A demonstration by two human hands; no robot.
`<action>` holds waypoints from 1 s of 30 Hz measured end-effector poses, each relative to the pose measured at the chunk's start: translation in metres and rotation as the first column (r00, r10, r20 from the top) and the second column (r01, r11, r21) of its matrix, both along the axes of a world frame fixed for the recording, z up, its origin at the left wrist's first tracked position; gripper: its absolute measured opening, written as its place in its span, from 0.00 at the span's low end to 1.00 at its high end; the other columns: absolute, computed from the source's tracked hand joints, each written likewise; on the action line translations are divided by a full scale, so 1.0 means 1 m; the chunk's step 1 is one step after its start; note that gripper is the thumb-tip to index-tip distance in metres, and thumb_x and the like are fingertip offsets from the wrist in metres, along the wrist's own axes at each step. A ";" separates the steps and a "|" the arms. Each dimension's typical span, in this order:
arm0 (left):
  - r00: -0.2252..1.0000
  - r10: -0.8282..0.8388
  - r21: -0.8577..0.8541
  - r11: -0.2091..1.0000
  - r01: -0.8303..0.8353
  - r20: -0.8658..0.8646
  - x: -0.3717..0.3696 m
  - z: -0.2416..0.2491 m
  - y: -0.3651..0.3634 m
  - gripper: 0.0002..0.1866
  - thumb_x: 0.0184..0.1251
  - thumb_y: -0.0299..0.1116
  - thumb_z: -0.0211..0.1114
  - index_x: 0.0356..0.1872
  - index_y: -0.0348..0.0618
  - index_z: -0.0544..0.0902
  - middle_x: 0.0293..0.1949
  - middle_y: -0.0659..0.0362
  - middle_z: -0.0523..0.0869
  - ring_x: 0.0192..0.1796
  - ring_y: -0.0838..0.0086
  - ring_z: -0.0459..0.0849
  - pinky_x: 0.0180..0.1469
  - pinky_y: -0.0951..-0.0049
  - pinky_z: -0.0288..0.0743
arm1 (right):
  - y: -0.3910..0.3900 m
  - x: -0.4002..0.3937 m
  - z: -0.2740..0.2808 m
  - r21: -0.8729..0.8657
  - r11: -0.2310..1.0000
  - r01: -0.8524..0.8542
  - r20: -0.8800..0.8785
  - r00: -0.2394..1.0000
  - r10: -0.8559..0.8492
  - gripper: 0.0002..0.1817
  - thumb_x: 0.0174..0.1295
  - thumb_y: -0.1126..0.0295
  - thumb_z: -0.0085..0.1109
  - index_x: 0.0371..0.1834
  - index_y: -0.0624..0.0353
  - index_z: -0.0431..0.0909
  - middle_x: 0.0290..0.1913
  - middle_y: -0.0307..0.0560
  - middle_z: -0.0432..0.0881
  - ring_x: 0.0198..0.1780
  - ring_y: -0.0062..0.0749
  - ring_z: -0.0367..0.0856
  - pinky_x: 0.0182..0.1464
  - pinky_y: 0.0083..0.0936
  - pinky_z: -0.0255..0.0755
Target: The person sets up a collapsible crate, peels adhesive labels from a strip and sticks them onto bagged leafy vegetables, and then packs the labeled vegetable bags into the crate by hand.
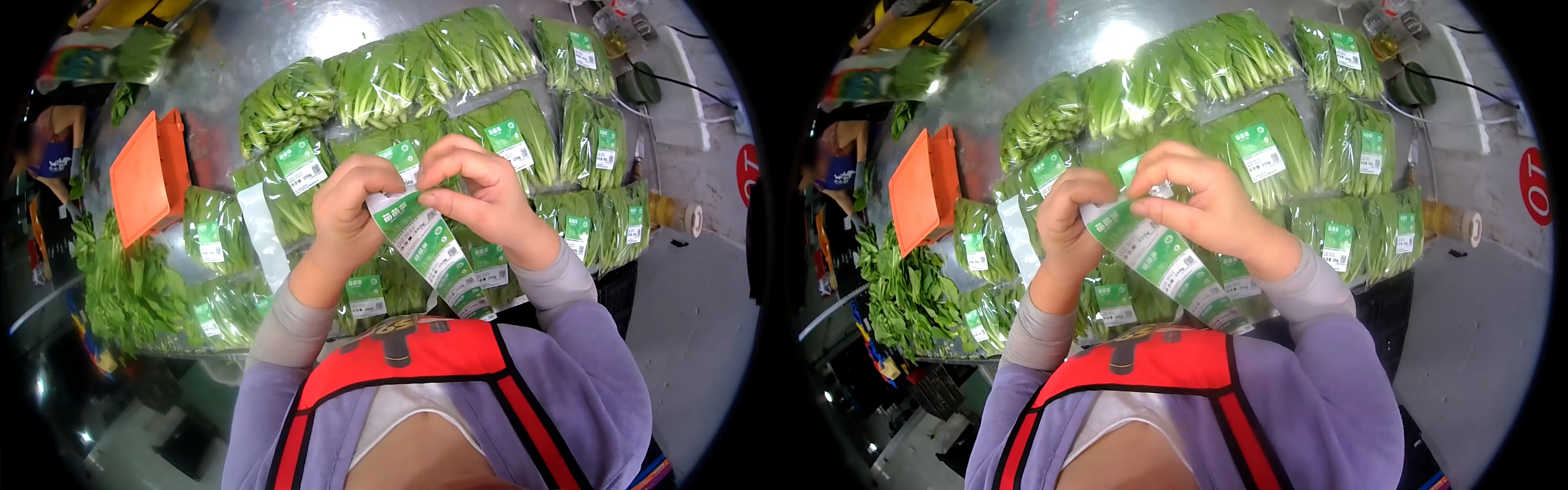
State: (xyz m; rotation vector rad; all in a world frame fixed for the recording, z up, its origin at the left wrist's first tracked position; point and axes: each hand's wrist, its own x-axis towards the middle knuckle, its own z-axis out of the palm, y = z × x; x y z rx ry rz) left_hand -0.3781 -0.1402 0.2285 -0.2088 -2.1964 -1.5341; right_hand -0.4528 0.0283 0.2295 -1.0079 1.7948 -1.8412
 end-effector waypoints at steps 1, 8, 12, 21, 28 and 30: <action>1.000 0.002 -0.028 1.000 -0.002 -0.010 -0.003 -0.002 0.000 0.10 0.43 0.21 0.70 0.24 0.40 0.76 0.28 0.59 0.78 0.29 0.70 0.78 0.30 0.76 0.71 | 0.001 -0.001 0.001 0.001 1.000 0.001 0.004 1.000 -0.001 0.08 0.49 0.77 0.63 0.34 0.60 0.79 0.37 0.43 0.77 0.41 0.30 0.76 0.44 0.23 0.68; 1.000 -0.018 -0.176 0.984 0.020 0.009 -0.017 -0.024 -0.003 0.10 0.41 0.22 0.69 0.23 0.41 0.76 0.24 0.57 0.78 0.25 0.68 0.78 0.26 0.75 0.70 | 0.064 -0.047 0.021 -0.476 0.810 0.342 0.092 0.936 -0.341 0.07 0.59 0.72 0.57 0.40 0.57 0.72 0.34 0.44 0.72 0.29 0.27 0.67 0.30 0.25 0.63; 0.997 -0.072 -0.320 0.944 0.081 0.041 -0.017 -0.044 -0.001 0.10 0.37 0.23 0.67 0.24 0.43 0.76 0.25 0.58 0.79 0.26 0.66 0.79 0.27 0.72 0.72 | 0.104 -0.141 0.007 -0.326 0.754 0.570 0.243 0.821 -0.516 0.11 0.63 0.77 0.50 0.48 0.62 0.70 0.41 0.47 0.77 0.40 0.26 0.77 0.40 0.20 0.73; 0.992 -0.080 -0.360 0.927 0.109 0.095 -0.023 -0.049 -0.002 0.09 0.39 0.26 0.68 0.24 0.44 0.77 0.25 0.58 0.79 0.27 0.65 0.79 0.27 0.71 0.72 | 0.044 -0.248 -0.106 0.221 0.941 0.254 0.125 0.950 -0.286 0.12 0.56 0.77 0.58 0.44 0.60 0.74 0.32 0.35 0.76 0.31 0.21 0.75 0.34 0.18 0.71; 0.974 0.212 -0.345 0.923 -0.172 0.084 -0.027 -0.051 -0.024 0.07 0.43 0.24 0.66 0.24 0.39 0.77 0.21 0.55 0.75 0.23 0.64 0.75 0.24 0.71 0.67 | 0.020 -0.144 -0.032 0.464 0.727 0.507 -0.527 0.817 -0.234 0.25 0.58 0.55 0.59 0.50 0.64 0.73 0.44 0.50 0.80 0.46 0.34 0.79 0.46 0.29 0.73; 0.954 0.288 -0.286 0.924 -0.253 0.085 -0.027 -0.051 -0.029 0.05 0.44 0.23 0.65 0.24 0.39 0.77 0.22 0.55 0.76 0.23 0.64 0.75 0.25 0.71 0.68 | 0.017 -0.095 -0.026 0.461 0.887 -0.028 0.005 1.000 0.029 0.30 0.56 0.49 0.59 0.51 0.65 0.74 0.44 0.52 0.81 0.45 0.35 0.80 0.51 0.29 0.73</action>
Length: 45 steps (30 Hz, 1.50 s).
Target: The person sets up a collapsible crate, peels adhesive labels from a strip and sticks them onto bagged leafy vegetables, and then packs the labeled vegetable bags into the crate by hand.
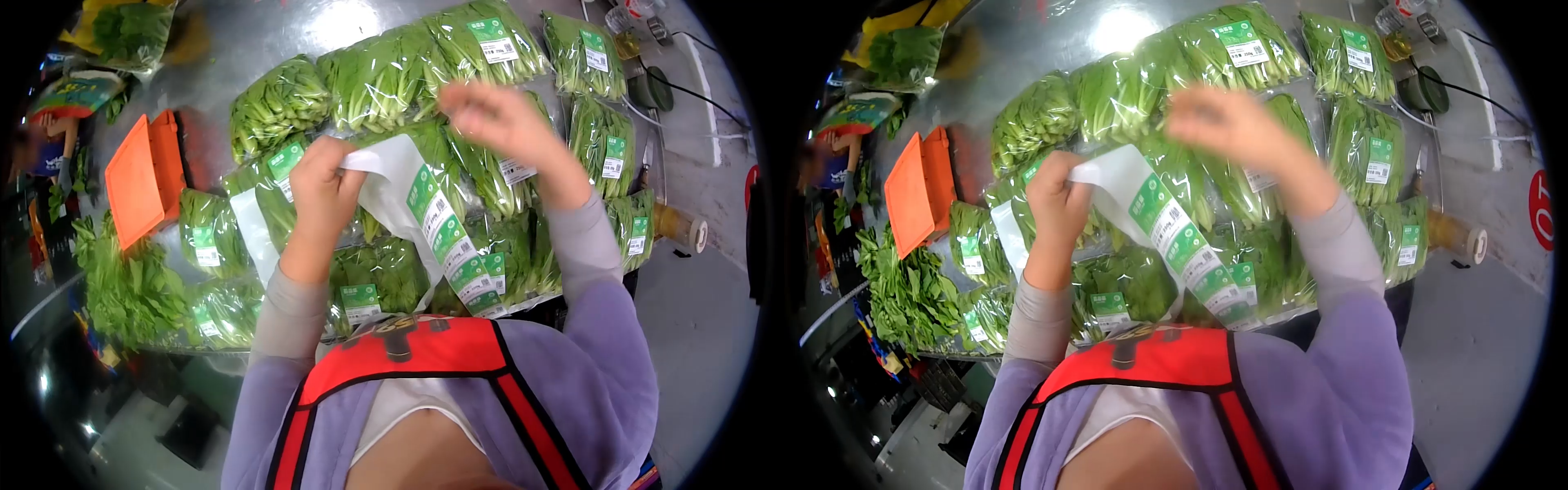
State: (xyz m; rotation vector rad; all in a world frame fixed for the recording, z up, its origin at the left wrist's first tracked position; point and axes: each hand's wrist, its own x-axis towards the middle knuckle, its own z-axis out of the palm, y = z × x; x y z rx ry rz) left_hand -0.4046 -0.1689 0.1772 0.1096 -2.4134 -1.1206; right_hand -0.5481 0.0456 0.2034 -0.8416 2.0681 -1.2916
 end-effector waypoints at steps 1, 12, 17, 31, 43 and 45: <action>1.000 0.019 0.017 1.000 -0.019 -0.002 0.001 0.000 -0.002 0.05 0.46 0.24 0.66 0.24 0.39 0.78 0.23 0.55 0.77 0.24 0.65 0.76 0.26 0.73 0.69 | -0.001 0.019 -0.024 -0.187 0.969 -0.162 -0.051 0.987 0.156 0.20 0.55 0.63 0.63 0.50 0.61 0.76 0.40 0.43 0.82 0.38 0.26 0.80 0.43 0.20 0.74; 0.934 -0.268 -0.411 0.899 0.154 -0.236 0.037 0.050 -0.001 0.15 0.41 0.25 0.66 0.36 0.47 0.82 0.43 0.60 0.83 0.54 0.61 0.75 0.54 0.63 0.65 | -0.031 0.110 0.009 -0.294 0.952 0.083 0.534 0.840 0.092 0.05 0.59 0.74 0.58 0.33 0.64 0.76 0.30 0.37 0.80 0.32 0.13 0.74 0.35 0.14 0.69; 0.939 -0.249 -0.010 0.967 0.254 -0.236 0.053 0.043 -0.012 0.10 0.43 0.28 0.70 0.28 0.41 0.79 0.35 0.53 0.83 0.38 0.61 0.82 0.39 0.68 0.75 | -0.036 0.127 0.036 -0.345 0.938 0.028 0.460 0.876 0.143 0.04 0.59 0.73 0.57 0.33 0.64 0.76 0.29 0.36 0.79 0.32 0.13 0.74 0.35 0.14 0.69; 0.955 -0.224 0.464 0.837 0.290 -0.194 0.097 0.048 -0.029 0.12 0.49 0.27 0.70 0.34 0.40 0.78 0.30 0.60 0.80 0.32 0.76 0.78 0.35 0.78 0.70 | -0.080 0.163 0.032 -0.368 0.929 0.031 0.072 0.997 -0.005 0.07 0.54 0.72 0.62 0.34 0.61 0.75 0.30 0.39 0.78 0.32 0.21 0.74 0.35 0.19 0.68; 0.945 -0.221 0.138 0.956 0.259 -0.241 0.103 0.054 -0.048 0.07 0.47 0.29 0.69 0.27 0.42 0.80 0.21 0.59 0.76 0.23 0.70 0.76 0.24 0.75 0.67 | -0.097 0.174 0.041 -0.443 0.895 -0.049 -0.273 0.958 -0.084 0.10 0.47 0.77 0.64 0.34 0.62 0.79 0.36 0.47 0.78 0.38 0.35 0.76 0.41 0.26 0.68; 0.952 -0.238 0.103 0.960 0.261 -0.191 0.106 0.052 -0.054 0.06 0.45 0.29 0.68 0.24 0.43 0.79 0.19 0.59 0.75 0.21 0.67 0.75 0.23 0.73 0.66 | -0.095 0.175 0.044 -0.475 0.876 -0.079 -0.354 0.929 -0.108 0.09 0.47 0.78 0.64 0.33 0.62 0.79 0.35 0.47 0.78 0.37 0.35 0.76 0.39 0.26 0.68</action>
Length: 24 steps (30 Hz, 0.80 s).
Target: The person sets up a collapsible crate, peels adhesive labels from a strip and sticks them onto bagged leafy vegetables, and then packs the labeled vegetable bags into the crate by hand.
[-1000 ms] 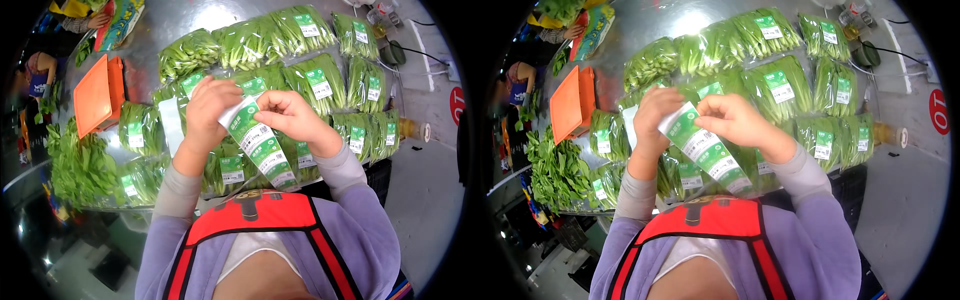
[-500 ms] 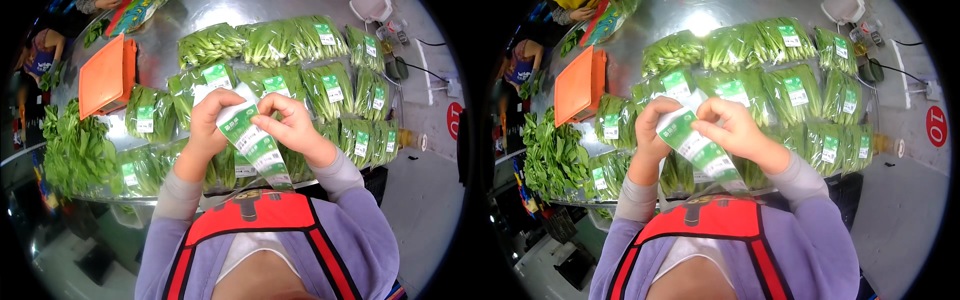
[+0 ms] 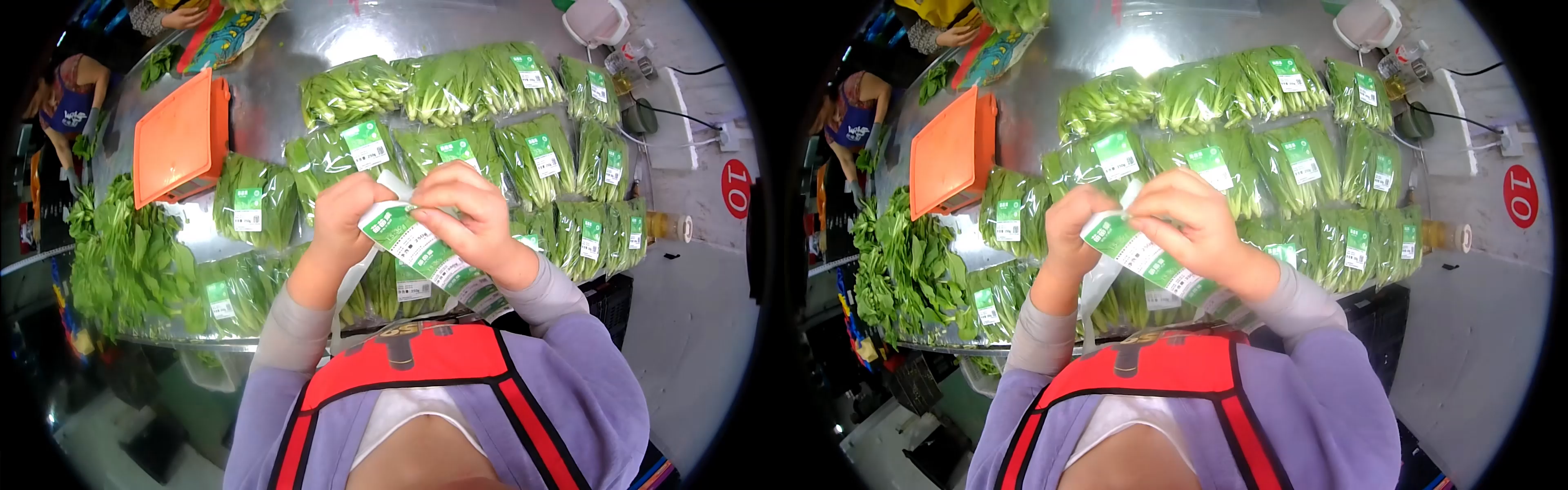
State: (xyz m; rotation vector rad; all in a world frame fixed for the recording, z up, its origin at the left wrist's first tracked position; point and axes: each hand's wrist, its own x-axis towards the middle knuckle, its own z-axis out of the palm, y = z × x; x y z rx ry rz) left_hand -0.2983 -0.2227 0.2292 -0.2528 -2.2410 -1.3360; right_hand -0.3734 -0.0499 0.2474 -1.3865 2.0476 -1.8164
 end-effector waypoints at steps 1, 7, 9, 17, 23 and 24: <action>1.000 -0.001 0.000 1.000 0.001 -0.009 0.001 -0.003 -0.003 0.06 0.45 0.29 0.68 0.24 0.43 0.79 0.19 0.59 0.75 0.21 0.67 0.75 0.23 0.73 0.66 | 0.002 0.000 0.001 -0.043 0.999 0.004 -0.082 0.997 -0.008 0.08 0.47 0.78 0.64 0.32 0.62 0.79 0.34 0.47 0.78 0.36 0.34 0.76 0.38 0.25 0.68; 0.995 0.063 -0.098 0.994 -0.056 0.071 0.010 -0.027 -0.017 0.05 0.44 0.26 0.66 0.24 0.44 0.79 0.20 0.58 0.74 0.22 0.66 0.75 0.23 0.72 0.66 | 0.028 -0.015 0.030 -0.324 0.935 0.143 0.127 0.986 -0.107 0.09 0.49 0.78 0.62 0.35 0.63 0.79 0.36 0.47 0.78 0.39 0.33 0.76 0.42 0.26 0.70; 0.996 0.053 -0.080 0.996 -0.047 0.077 0.009 -0.031 -0.018 0.05 0.44 0.27 0.67 0.24 0.44 0.79 0.19 0.58 0.74 0.22 0.66 0.75 0.23 0.72 0.66 | 0.021 -0.027 0.030 -0.351 0.895 0.274 0.269 0.945 -0.184 0.10 0.50 0.77 0.62 0.37 0.63 0.78 0.37 0.47 0.78 0.40 0.32 0.76 0.43 0.25 0.70; 0.993 0.027 -0.115 0.993 -0.014 0.111 -0.001 -0.028 -0.019 0.07 0.45 0.31 0.67 0.21 0.43 0.77 0.19 0.58 0.73 0.22 0.64 0.75 0.23 0.69 0.67 | -0.024 -0.016 -0.008 0.117 0.963 -0.242 0.207 0.954 0.215 0.06 0.51 0.76 0.62 0.32 0.63 0.79 0.36 0.47 0.79 0.38 0.32 0.77 0.41 0.24 0.70; 0.983 0.068 -0.145 0.989 -0.043 0.169 -0.005 -0.048 -0.025 0.06 0.44 0.29 0.66 0.22 0.42 0.77 0.19 0.56 0.73 0.21 0.63 0.75 0.23 0.68 0.67 | 0.011 -0.048 0.021 -0.354 0.914 0.198 0.267 0.958 -0.104 0.02 0.57 0.79 0.54 0.30 0.61 0.76 0.34 0.49 0.78 0.36 0.30 0.77 0.38 0.23 0.72; 0.983 0.066 -0.139 0.989 -0.042 0.172 -0.006 -0.050 -0.026 0.06 0.44 0.29 0.66 0.22 0.42 0.77 0.19 0.56 0.73 0.21 0.63 0.75 0.23 0.68 0.67 | 0.012 -0.069 0.025 -0.504 0.849 0.159 0.303 0.953 0.001 0.04 0.60 0.80 0.51 0.36 0.62 0.75 0.34 0.48 0.78 0.34 0.28 0.77 0.36 0.21 0.73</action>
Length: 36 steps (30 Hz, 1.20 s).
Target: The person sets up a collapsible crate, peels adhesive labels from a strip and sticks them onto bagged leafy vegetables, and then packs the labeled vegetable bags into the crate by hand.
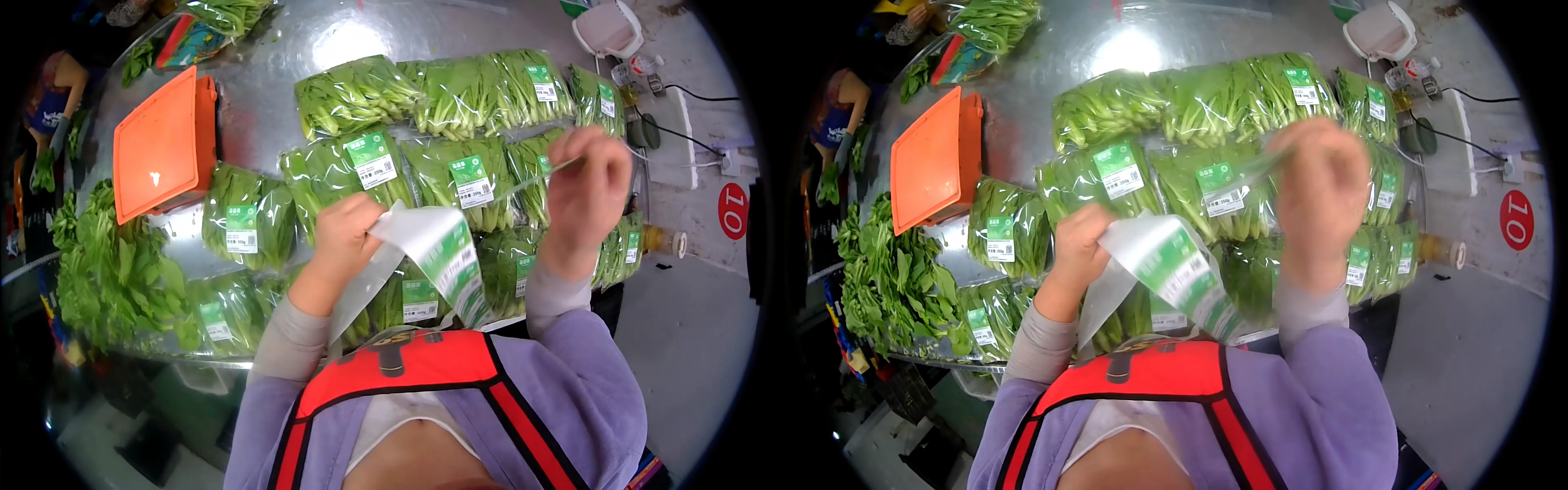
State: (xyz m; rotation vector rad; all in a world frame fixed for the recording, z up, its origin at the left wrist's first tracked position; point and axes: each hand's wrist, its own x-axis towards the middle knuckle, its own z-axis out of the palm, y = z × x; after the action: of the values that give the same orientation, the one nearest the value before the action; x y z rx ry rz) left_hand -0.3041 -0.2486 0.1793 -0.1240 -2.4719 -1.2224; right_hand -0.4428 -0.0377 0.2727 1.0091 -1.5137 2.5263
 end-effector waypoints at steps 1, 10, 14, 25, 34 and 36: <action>1.000 0.007 0.005 1.000 -0.007 -0.004 0.000 -0.002 -0.001 0.05 0.44 0.29 0.66 0.22 0.42 0.77 0.19 0.57 0.73 0.21 0.63 0.75 0.23 0.68 0.67 | 0.001 -0.018 -0.002 0.032 0.990 0.137 0.096 0.986 -0.139 0.05 0.60 0.79 0.52 0.39 0.63 0.75 0.34 0.46 0.78 0.33 0.26 0.77 0.36 0.20 0.73; 0.999 -0.045 -0.029 0.999 0.045 0.001 -0.003 -0.011 -0.003 0.05 0.44 0.31 0.65 0.22 0.43 0.78 0.19 0.58 0.74 0.22 0.64 0.76 0.23 0.69 0.68 | -0.038 -0.165 -0.126 0.813 0.581 0.051 0.103 0.968 -0.230 0.14 0.54 0.72 0.61 0.44 0.63 0.77 0.33 0.42 0.81 0.36 0.23 0.78 0.38 0.19 0.71; 0.999 -0.047 -0.031 0.998 0.047 0.009 -0.002 -0.009 -0.003 0.05 0.44 0.31 0.65 0.22 0.44 0.78 0.20 0.58 0.74 0.23 0.64 0.76 0.23 0.69 0.68 | -0.043 -0.170 -0.140 0.907 0.211 0.365 -0.341 0.929 -0.142 0.14 0.51 0.68 0.61 0.42 0.58 0.79 0.35 0.50 0.82 0.38 0.39 0.80 0.42 0.30 0.73; 0.998 -0.067 -0.050 0.997 0.066 -0.004 0.006 -0.006 0.006 0.06 0.44 0.31 0.65 0.21 0.44 0.77 0.19 0.58 0.72 0.22 0.64 0.75 0.22 0.69 0.67 | -0.046 -0.153 -0.145 0.816 0.160 0.555 -0.532 0.830 -0.166 0.12 0.51 0.68 0.59 0.40 0.56 0.79 0.37 0.52 0.81 0.42 0.47 0.78 0.45 0.36 0.72; 0.998 -0.062 -0.051 0.997 0.061 -0.014 0.013 -0.003 0.011 0.06 0.44 0.31 0.66 0.21 0.44 0.76 0.19 0.58 0.72 0.22 0.64 0.75 0.22 0.69 0.67 | -0.045 -0.161 -0.156 0.660 0.145 0.737 -0.694 0.672 -0.259 0.17 0.52 0.66 0.59 0.45 0.58 0.77 0.43 0.52 0.79 0.47 0.46 0.76 0.49 0.36 0.71; 0.999 -0.041 -0.061 0.997 0.040 -0.025 0.013 -0.003 0.005 0.06 0.44 0.31 0.66 0.21 0.43 0.77 0.19 0.58 0.73 0.22 0.64 0.75 0.22 0.69 0.67 | -0.051 -0.151 -0.135 0.609 0.126 0.783 -0.724 0.614 -0.316 0.18 0.53 0.65 0.60 0.47 0.58 0.77 0.45 0.52 0.79 0.49 0.45 0.76 0.50 0.35 0.71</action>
State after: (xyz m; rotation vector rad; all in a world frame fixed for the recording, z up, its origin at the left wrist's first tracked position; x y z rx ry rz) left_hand -0.2909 -0.2433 0.1763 -0.2062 -2.4963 -1.1546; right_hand -0.5936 -0.0884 0.1380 0.6265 -2.4695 0.6676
